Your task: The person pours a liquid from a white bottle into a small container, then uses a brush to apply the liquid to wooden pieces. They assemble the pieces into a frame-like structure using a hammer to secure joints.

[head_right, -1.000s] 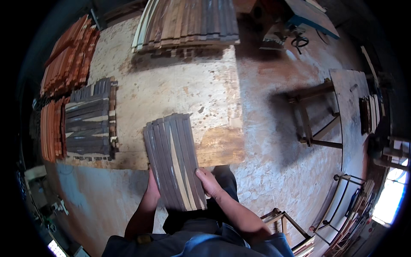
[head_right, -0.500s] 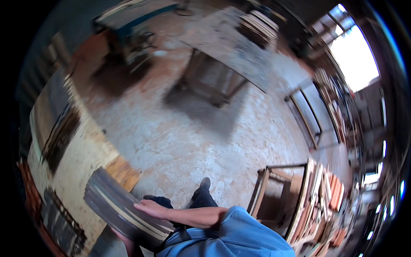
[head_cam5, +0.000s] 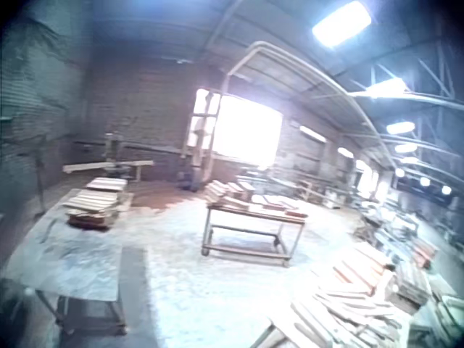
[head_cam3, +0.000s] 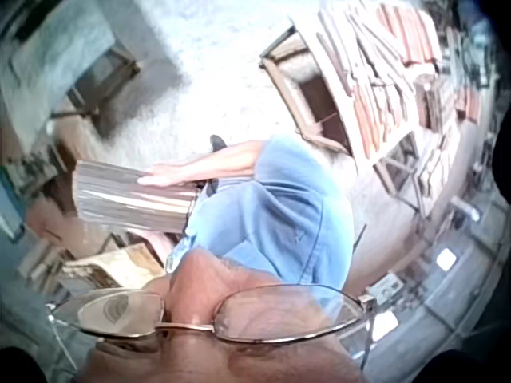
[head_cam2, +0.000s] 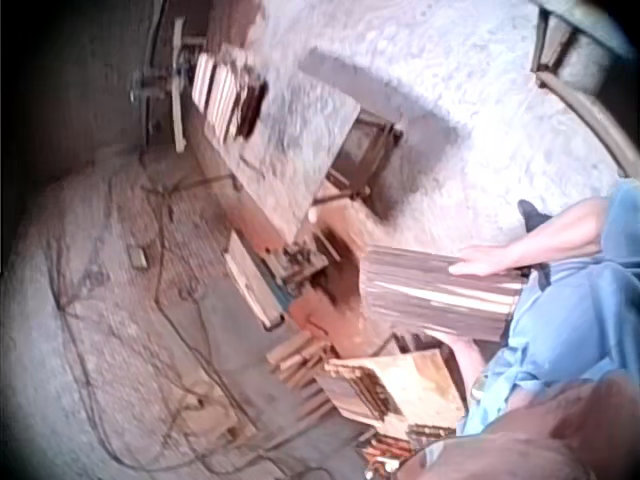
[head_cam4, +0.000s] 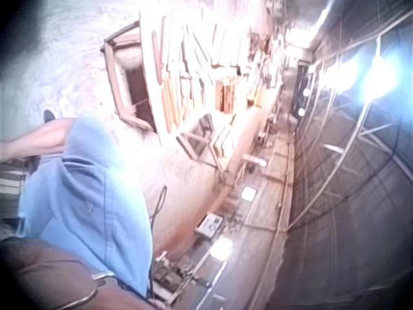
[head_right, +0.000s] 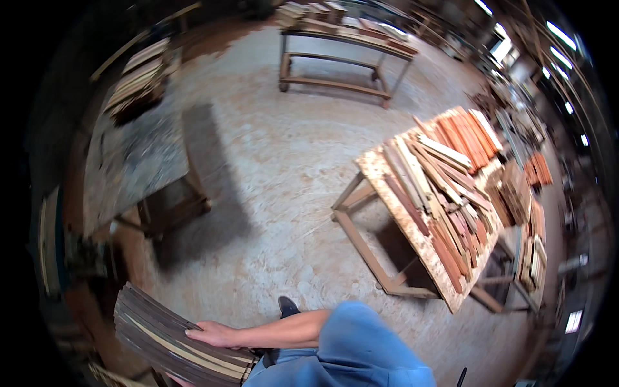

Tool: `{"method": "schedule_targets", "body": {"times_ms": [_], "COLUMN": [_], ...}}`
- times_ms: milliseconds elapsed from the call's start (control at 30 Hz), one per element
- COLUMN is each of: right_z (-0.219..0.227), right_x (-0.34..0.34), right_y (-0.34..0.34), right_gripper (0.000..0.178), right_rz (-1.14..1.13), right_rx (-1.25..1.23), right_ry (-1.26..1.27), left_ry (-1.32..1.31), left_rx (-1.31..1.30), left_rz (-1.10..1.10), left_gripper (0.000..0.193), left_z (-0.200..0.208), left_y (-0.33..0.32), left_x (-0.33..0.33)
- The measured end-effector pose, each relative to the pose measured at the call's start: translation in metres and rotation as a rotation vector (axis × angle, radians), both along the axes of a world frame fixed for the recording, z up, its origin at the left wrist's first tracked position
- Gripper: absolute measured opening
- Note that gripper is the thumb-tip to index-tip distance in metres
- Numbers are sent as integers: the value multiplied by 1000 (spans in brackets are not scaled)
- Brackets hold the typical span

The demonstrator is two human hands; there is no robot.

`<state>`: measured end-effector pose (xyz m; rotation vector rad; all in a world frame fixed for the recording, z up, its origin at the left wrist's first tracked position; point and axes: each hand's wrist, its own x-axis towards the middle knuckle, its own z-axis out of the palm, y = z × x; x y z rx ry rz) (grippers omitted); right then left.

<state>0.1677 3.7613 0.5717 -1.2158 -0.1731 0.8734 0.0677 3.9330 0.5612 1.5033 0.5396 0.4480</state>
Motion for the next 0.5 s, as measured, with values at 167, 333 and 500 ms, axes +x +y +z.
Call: {"method": "schedule_targets", "body": {"times_ms": [167, 333, 500], "right_z": [14, 5, 12], "right_x": [88, 199, 293], "right_y": [-130, -238, -332], "right_gripper": [52, 52, 46], "right_rz": [-338, -597, -906], "right_rx": [-90, -211, -80], "right_ry": [33, -22, 31], "left_ry": [-15, -44, -34], "left_rx": [5, -203, -456], "left_rz": [-362, -709, -949], "left_gripper": [58, 57, 60], "left_z": [3, 17, 13], "left_y": [-88, -204, -298], "left_x": [150, 310, 467]}}
